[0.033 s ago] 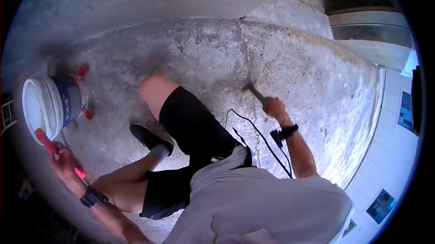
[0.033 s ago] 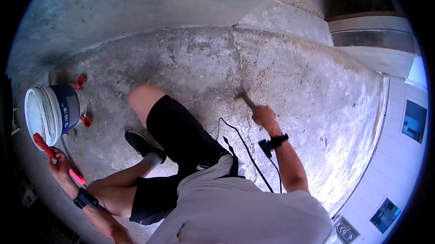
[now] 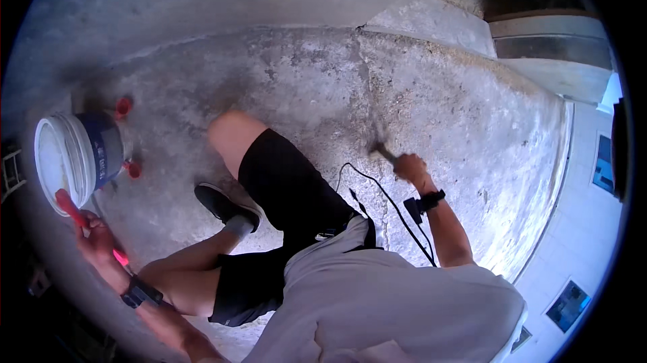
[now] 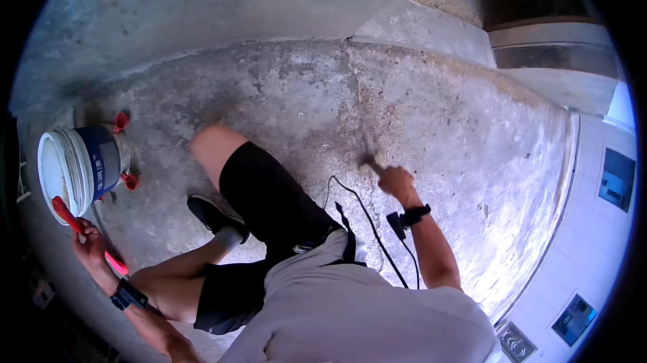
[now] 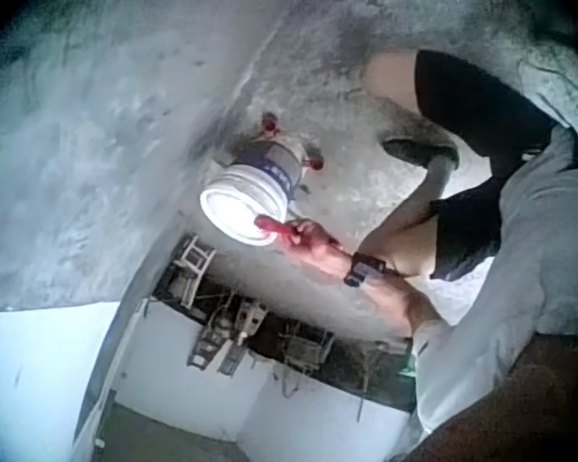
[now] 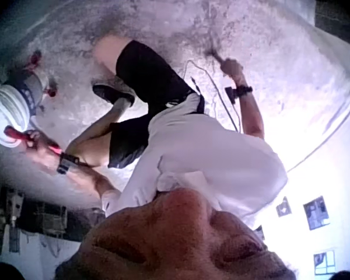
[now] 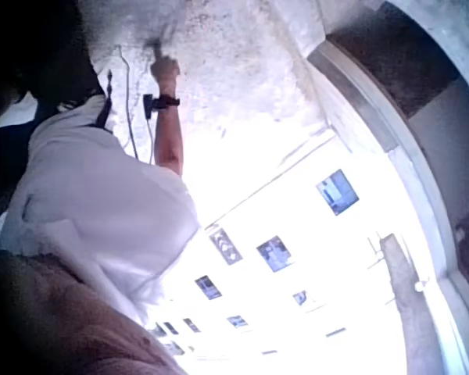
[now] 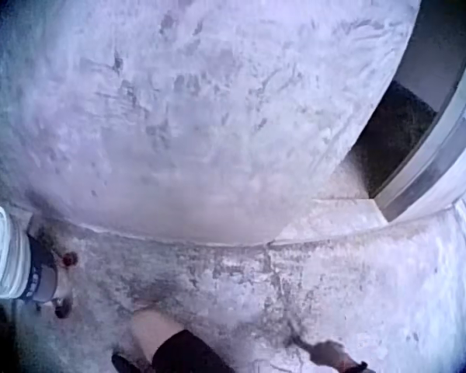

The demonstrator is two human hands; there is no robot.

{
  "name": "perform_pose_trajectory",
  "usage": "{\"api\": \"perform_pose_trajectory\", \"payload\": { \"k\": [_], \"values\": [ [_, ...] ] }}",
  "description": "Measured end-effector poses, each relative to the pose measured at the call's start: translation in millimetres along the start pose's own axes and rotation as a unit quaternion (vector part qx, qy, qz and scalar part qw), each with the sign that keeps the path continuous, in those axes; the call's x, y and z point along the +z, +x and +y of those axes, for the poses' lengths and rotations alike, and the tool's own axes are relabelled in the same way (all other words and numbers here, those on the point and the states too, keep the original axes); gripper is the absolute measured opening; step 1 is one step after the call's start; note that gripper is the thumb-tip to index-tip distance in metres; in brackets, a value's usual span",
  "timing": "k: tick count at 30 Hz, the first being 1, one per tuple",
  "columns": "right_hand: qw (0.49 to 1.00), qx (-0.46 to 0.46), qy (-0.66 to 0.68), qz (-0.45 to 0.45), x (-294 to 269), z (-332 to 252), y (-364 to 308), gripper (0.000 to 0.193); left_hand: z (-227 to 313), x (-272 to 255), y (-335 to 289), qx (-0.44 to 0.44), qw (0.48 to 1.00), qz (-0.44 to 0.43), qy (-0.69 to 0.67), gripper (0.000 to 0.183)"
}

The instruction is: Scraping the floor and the base of a wall using a small hand tool.

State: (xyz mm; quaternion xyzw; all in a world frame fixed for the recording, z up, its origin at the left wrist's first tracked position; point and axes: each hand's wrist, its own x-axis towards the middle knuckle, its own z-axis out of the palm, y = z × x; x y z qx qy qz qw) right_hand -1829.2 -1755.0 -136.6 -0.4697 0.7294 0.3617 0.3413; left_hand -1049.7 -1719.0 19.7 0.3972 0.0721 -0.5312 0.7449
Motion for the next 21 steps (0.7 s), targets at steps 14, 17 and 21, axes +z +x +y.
{"api": "perform_pose_trajectory", "payload": {
  "k": [14,17,21],
  "values": [
    [0.942,-0.051,0.271,0.19,243.2,32.9,-3.8,0.044,-14.3,1.4,69.9,-0.013,0.996,0.085,0.039,0.028],
    [0.924,-0.093,0.274,0.249,243.0,16.0,27.0,0.047,-14.9,11.6,73.1,-0.028,0.998,0.057,0.027,0.029],
    [0.925,-0.142,0.227,0.269,104.0,-44.9,67.7,0.038,-4.8,6.7,64.2,-0.026,0.998,0.039,0.04,0.029]
  ]
}}
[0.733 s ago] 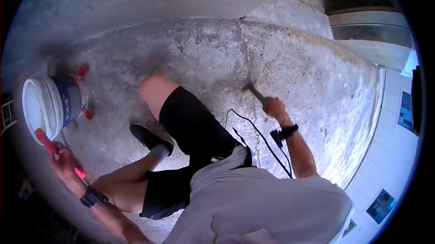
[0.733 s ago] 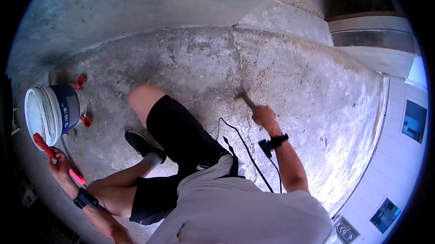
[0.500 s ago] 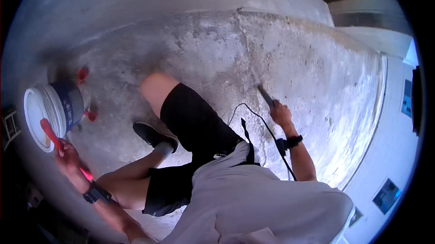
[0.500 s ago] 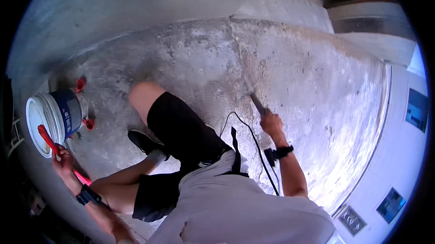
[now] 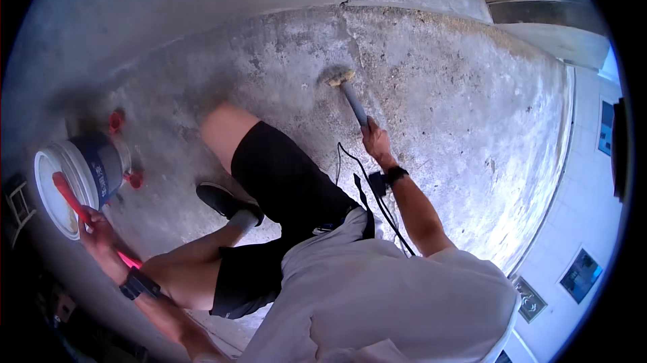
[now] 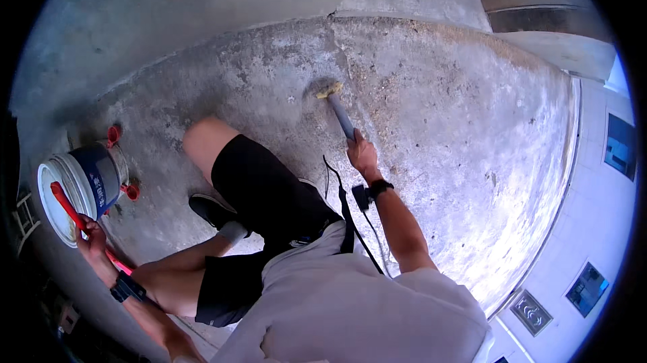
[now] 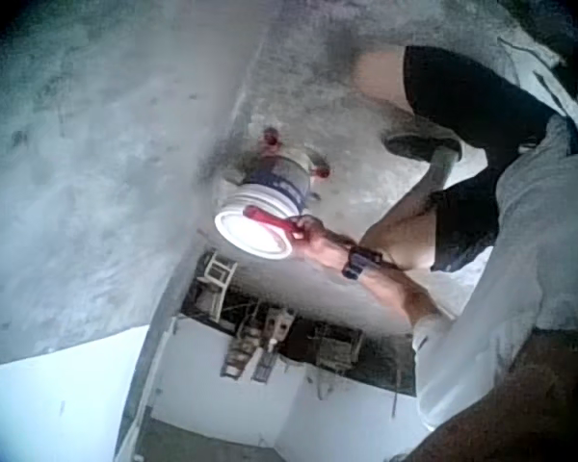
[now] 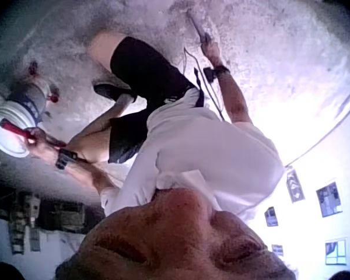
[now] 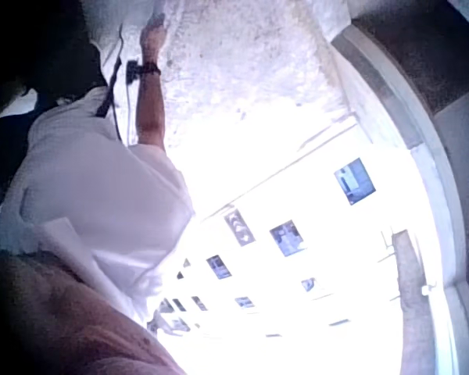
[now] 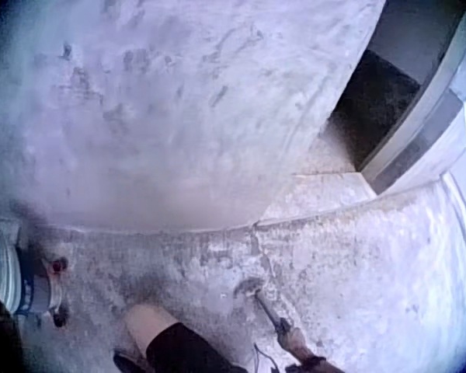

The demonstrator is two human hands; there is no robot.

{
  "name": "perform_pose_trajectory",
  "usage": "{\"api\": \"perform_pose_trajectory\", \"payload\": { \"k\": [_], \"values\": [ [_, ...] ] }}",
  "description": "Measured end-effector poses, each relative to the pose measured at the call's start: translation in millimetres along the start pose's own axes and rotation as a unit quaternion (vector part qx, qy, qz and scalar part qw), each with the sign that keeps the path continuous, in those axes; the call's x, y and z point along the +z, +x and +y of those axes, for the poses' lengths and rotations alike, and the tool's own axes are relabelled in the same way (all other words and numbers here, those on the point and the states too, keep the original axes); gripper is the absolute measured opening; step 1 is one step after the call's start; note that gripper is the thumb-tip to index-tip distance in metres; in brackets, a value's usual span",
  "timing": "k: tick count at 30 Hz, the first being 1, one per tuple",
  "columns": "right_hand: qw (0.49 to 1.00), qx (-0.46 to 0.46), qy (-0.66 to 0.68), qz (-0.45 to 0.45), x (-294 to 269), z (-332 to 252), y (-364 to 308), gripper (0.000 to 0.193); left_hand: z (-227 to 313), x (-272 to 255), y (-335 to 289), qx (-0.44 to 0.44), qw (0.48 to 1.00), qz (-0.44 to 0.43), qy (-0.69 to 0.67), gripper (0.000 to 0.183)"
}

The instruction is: Scraping the floor and the base of a wall using a small hand tool.

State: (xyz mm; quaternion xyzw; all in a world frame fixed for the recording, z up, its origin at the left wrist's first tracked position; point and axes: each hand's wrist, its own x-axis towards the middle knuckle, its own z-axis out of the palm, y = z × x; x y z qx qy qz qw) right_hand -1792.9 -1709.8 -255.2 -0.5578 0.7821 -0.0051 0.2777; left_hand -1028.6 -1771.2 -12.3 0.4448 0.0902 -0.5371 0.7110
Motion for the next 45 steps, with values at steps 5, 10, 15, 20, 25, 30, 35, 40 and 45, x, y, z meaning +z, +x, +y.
{"api": "perform_pose_trajectory", "payload": {
  "k": [5,10,15,20,25,30,35,40,45],
  "values": [
    [0.986,0.07,-0.063,-0.139,14.8,52.9,-104.5,0.047,-6.8,6.2,-33.8,0.028,1.0,-0.006,-0.001,0.024],
    [0.994,0.1,0.018,-0.037,23.1,39.3,-35.6,0.04,-13.7,1.8,-53.6,0.024,0.997,-0.07,0.007,0.024],
    [0.98,0.13,0.144,-0.046,-12.3,-6.7,64.4,0.038,-30.2,12.0,-64.4,0.06,0.997,-0.036,-0.009,0.022],
    [0.999,0.009,-0.044,0.01,20.8,25.6,-26.0,0.047,-33.9,34.8,-112.1,0.091,0.995,-0.018,-0.044,0.018],
    [0.988,-0.142,-0.048,-0.042,8.5,-90.9,74.5,0.043,-32.6,18.2,-108.8,0.093,0.993,-0.051,-0.049,0.043],
    [0.966,-0.244,-0.055,-0.063,0.8,-193.3,162.8,0.033,-35.4,17.5,-111.7,0.079,0.996,-0.025,-0.043,0.022],
    [0.97,-0.184,-0.136,-0.077,-11.3,-143.3,123.5,0.038,-36.8,16.1,-127.8,0.148,0.988,0.037,-0.031,0.03],
    [0.967,-0.227,-0.092,-0.069,4.6,-179.8,162.8,0.044,-42.3,32.5,-120.1,0.145,0.988,0.054,-0.01,0.022],
    [0.936,-0.291,-0.159,-0.114,8.7,-258.7,140.2,0.045,-46.7,25.2,-136.1,0.137,0.987,0.064,-0.061,0.022]
  ]
}}
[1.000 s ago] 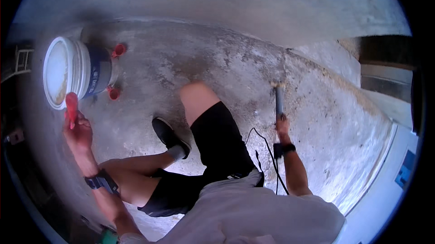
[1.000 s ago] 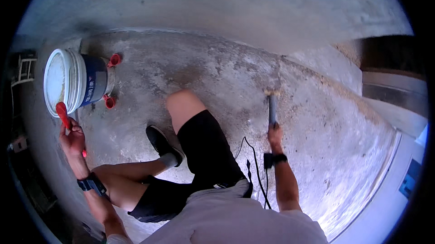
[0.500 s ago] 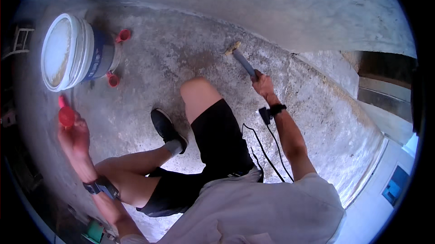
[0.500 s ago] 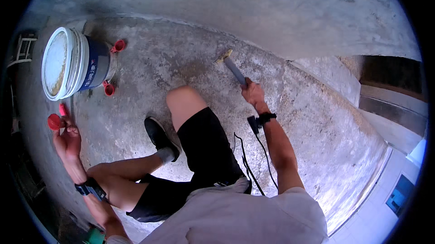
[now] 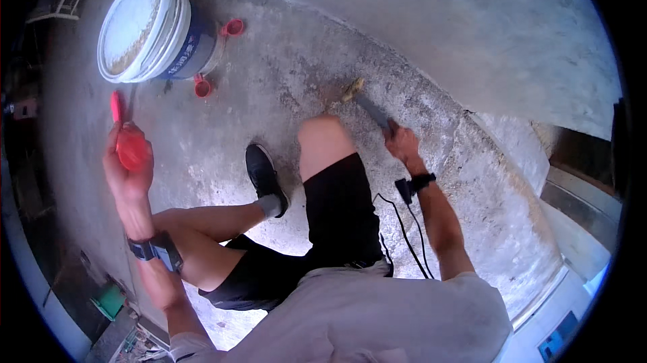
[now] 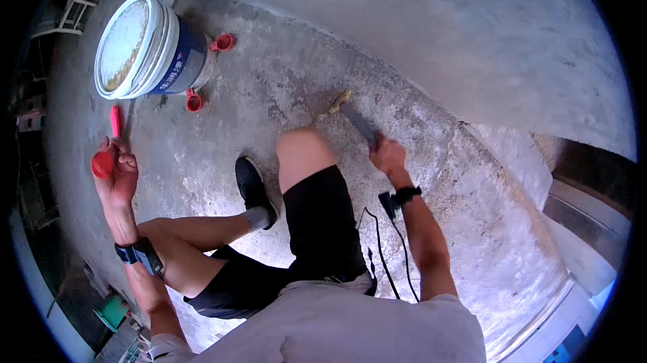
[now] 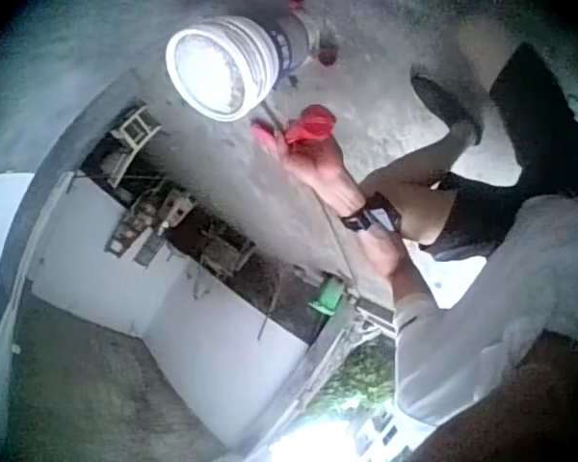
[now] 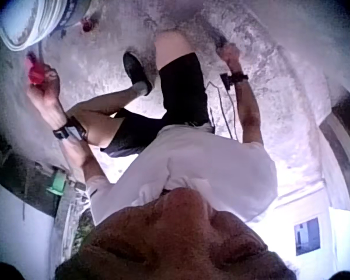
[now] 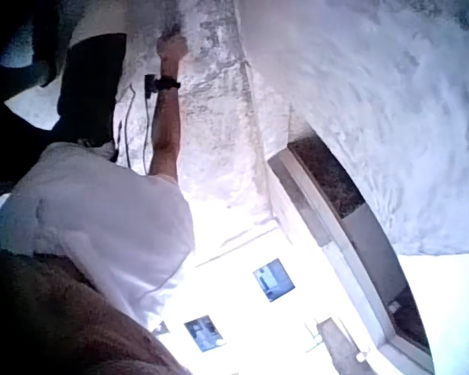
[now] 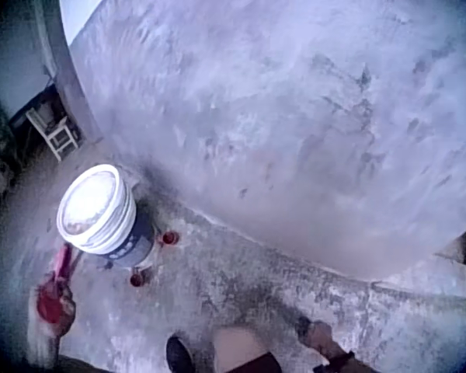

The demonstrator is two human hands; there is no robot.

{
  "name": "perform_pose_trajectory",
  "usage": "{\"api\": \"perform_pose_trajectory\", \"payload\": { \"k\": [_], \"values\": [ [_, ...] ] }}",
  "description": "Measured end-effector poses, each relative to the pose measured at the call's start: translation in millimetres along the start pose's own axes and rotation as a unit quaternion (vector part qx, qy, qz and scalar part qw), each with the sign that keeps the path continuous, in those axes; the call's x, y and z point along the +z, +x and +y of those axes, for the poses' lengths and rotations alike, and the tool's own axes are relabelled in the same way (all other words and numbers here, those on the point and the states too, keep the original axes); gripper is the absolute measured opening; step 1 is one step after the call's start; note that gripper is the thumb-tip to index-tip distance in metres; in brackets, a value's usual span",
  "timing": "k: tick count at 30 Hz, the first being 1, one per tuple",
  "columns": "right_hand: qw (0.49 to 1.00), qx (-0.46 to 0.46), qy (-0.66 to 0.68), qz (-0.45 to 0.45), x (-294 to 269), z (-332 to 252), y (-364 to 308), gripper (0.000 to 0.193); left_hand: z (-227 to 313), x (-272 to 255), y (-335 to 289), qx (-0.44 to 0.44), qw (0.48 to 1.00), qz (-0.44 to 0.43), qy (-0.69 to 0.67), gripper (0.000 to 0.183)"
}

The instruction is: Scraping the floor and the base of a wall using a small hand tool.

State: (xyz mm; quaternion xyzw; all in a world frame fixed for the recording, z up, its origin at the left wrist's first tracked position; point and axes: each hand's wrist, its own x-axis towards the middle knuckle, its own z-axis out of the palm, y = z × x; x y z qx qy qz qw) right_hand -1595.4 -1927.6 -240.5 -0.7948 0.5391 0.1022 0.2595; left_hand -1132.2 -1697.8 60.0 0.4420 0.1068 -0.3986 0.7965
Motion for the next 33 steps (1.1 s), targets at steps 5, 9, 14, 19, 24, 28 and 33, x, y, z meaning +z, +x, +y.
{"api": "perform_pose_trajectory", "payload": {
  "k": [5,9,14,19,24,28,33],
  "values": [
    [0.999,0.007,0.026,-0.024,28.8,0.6,-22.6,0.045,5.7,-8.7,-7.7,-0.033,0.996,-0.083,0.029,0.023],
    [0.999,-0.023,-0.022,-0.019,3.2,-34.3,24.8,0.043,6.6,-9.9,-2.7,-0.009,0.996,-0.087,-0.028,0.025],
    [0.997,-0.048,-0.051,-0.042,5.6,59.1,-39.3,0.047,13.0,-9.7,-13.7,-0.021,0.993,-0.116,0.0,0.025],
    [0.997,-0.076,-0.014,-0.02,20.9,23.7,-12.6,0.042,0.6,13.2,-29.7,0.045,0.996,-0.071,-0.003,0.015],
    [0.994,-0.106,0.003,-0.016,24.6,-90.9,70.8,0.038,-0.7,-1.4,-7.0,-0.013,0.997,-0.079,-0.018,0.015],
    [0.993,-0.112,0.002,-0.024,21.7,-113.3,80.9,0.041,5.8,-3.9,-18.3,-0.004,0.998,-0.056,-0.038,0.017],
    [0.996,-0.063,0.002,-0.059,39.7,-74.6,8.1,0.042,18.9,-6.7,-29.4,0.021,0.998,-0.053,-0.022,0.019]
  ]
}}
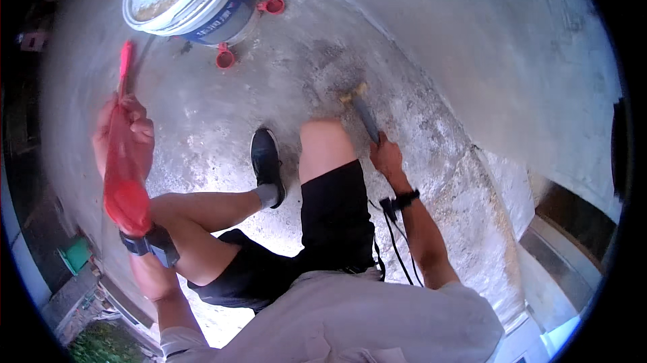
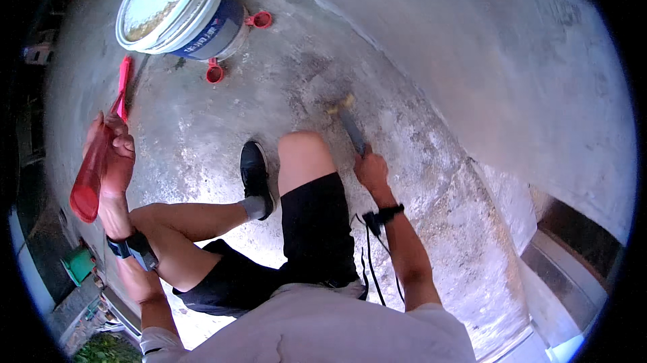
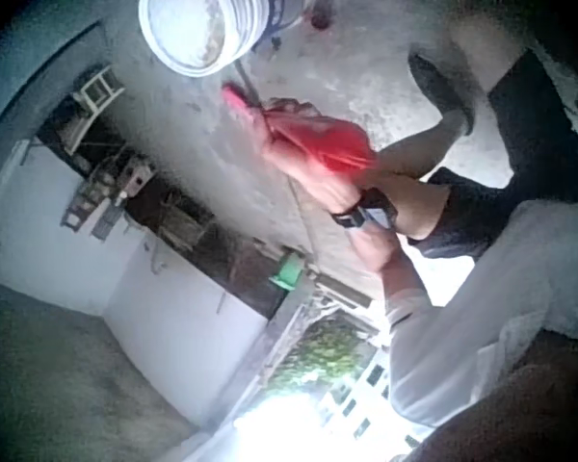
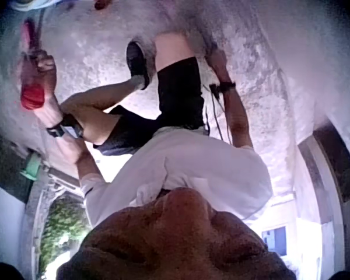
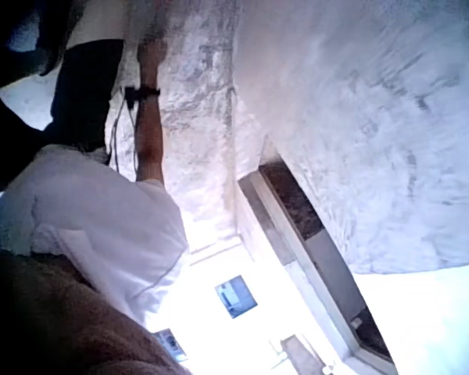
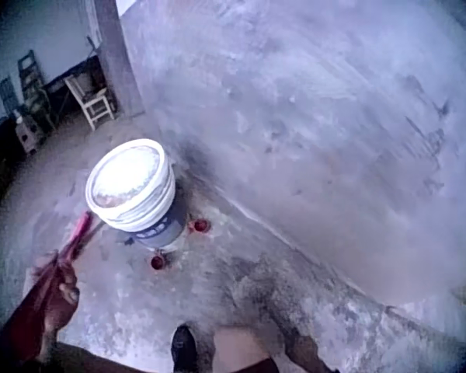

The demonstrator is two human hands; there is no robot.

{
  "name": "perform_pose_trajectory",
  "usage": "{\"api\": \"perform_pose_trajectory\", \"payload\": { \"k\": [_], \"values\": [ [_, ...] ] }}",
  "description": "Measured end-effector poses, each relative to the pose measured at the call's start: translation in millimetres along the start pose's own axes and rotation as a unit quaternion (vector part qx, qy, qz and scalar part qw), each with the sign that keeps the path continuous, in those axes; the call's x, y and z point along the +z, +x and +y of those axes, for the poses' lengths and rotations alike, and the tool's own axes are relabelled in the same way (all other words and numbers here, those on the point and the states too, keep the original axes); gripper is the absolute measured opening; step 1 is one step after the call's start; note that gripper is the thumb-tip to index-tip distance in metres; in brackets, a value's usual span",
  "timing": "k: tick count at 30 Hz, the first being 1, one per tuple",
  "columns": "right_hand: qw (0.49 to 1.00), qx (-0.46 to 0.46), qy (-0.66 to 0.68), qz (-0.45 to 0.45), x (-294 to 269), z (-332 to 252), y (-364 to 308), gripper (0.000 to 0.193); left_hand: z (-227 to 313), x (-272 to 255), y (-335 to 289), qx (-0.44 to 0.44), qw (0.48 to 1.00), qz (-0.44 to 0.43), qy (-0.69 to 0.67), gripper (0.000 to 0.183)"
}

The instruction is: Scraping the floor and the base of a wall using a small hand tool.

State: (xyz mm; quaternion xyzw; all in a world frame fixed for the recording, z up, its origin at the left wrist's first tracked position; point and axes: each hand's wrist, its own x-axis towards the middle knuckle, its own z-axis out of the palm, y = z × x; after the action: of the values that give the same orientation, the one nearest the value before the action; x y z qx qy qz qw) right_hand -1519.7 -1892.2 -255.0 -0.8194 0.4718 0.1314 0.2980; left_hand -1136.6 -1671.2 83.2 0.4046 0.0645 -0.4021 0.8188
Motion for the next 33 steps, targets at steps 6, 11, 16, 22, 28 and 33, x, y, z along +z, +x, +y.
{"api": "perform_pose_trajectory", "payload": {
  "k": [6,11,16,22,28,33],
  "values": [
    [0.993,-0.08,0.008,0.085,-19.4,-33.3,102.7,0.038,2.7,1.8,2.2,0.017,0.999,0.015,0.037,0.017],
    [0.995,-0.091,-0.038,-0.012,-28.7,-38.2,73.3,0.04,32.0,-4.0,-36.1,0.123,0.988,0.049,-0.084,0.023],
    [0.991,-0.101,-0.059,-0.06,-4.9,13.2,-12.2,0.047,39.7,-9.8,-61.9,0.198,0.967,0.029,-0.16,0.043],
    [0.956,-0.275,-0.085,-0.048,22.9,-110.2,92.1,0.04,54.3,-20.5,-100.4,0.224,0.94,0.045,-0.255,0.058],
    [0.925,-0.337,-0.113,-0.132,55.5,-266.0,173.6,0.042,43.4,-22.4,-111.0,0.243,0.949,0.046,-0.197,0.058],
    [0.927,-0.335,-0.126,-0.114,55.4,-288.6,183.9,0.035,52.5,-43.0,-117.0,0.289,0.939,0.084,-0.167,0.047]
  ]
}}
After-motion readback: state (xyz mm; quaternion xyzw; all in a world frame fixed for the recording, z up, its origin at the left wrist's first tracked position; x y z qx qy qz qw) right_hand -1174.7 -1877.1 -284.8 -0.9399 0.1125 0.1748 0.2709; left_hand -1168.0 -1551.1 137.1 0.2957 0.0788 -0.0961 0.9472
